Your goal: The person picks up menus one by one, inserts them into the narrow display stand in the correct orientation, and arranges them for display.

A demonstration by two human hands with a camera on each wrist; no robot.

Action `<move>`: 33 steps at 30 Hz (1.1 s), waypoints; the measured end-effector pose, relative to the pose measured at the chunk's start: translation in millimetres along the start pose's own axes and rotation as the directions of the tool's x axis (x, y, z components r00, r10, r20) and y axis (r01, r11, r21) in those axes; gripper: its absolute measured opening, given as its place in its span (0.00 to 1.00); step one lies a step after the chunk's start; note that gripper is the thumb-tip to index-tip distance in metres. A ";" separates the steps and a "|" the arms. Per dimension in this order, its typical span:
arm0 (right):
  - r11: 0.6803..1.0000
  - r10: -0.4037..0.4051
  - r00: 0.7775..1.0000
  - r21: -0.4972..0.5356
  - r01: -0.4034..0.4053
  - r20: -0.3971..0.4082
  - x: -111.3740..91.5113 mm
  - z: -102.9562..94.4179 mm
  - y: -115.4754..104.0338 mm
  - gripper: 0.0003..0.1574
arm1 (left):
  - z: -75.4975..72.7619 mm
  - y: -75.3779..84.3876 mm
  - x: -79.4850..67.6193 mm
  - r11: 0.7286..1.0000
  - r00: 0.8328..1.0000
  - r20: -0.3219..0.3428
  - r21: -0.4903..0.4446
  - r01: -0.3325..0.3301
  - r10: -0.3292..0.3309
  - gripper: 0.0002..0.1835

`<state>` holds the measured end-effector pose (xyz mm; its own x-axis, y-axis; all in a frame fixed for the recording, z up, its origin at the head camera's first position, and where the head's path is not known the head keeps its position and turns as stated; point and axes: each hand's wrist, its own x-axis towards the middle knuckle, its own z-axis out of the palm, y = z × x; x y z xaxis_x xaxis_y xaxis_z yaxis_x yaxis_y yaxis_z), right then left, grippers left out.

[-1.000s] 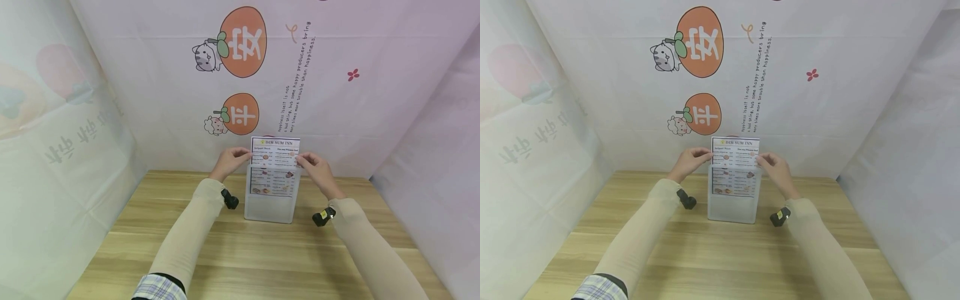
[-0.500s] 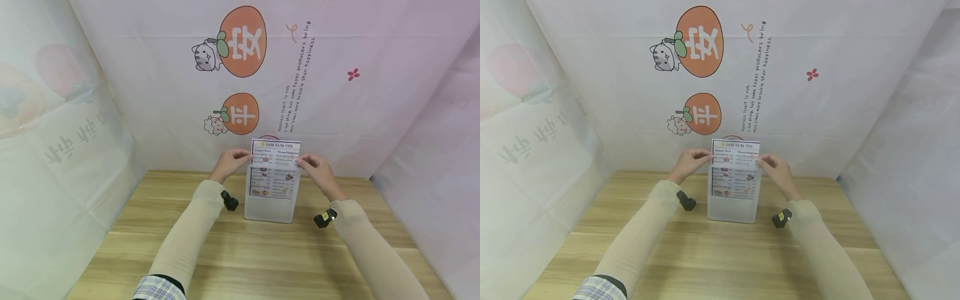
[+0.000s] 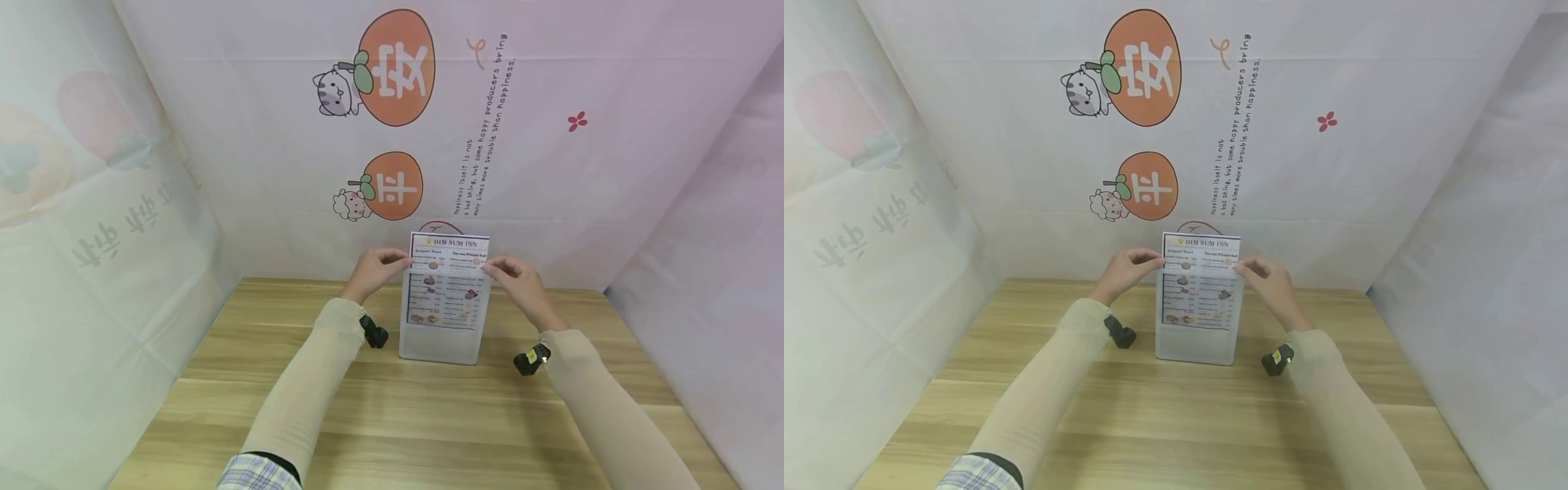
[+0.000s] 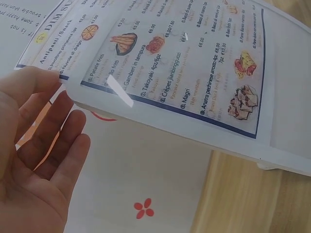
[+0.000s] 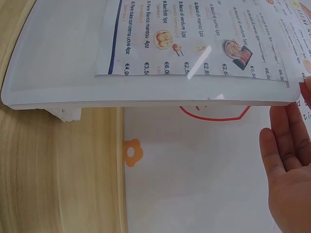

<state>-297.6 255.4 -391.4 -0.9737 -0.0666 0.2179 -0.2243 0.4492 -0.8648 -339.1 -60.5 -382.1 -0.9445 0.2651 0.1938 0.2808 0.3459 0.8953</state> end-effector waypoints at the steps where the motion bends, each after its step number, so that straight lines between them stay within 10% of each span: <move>1: 1.000 -0.001 1.000 -0.003 0.001 -0.002 0.0 0.2 0.1 0.31 | 0.1 -0.2 -0.1 1.000 1.000 -0.001 0.001 -0.001 0.001 0.12; 33: 0.999 0.022 0.999 0.026 -0.022 0.026 -2.0 2.5 4.1 0.32 | -0.4 4.5 1.3 1.000 1.000 -0.010 0.014 -0.024 0.024 0.13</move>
<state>-296.7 255.1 -396.6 -0.9790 -0.0796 0.1876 -0.2035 0.4273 -0.8809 -339.2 -59.0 -377.6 -0.9392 0.2642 0.2193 0.3056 0.3523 0.8846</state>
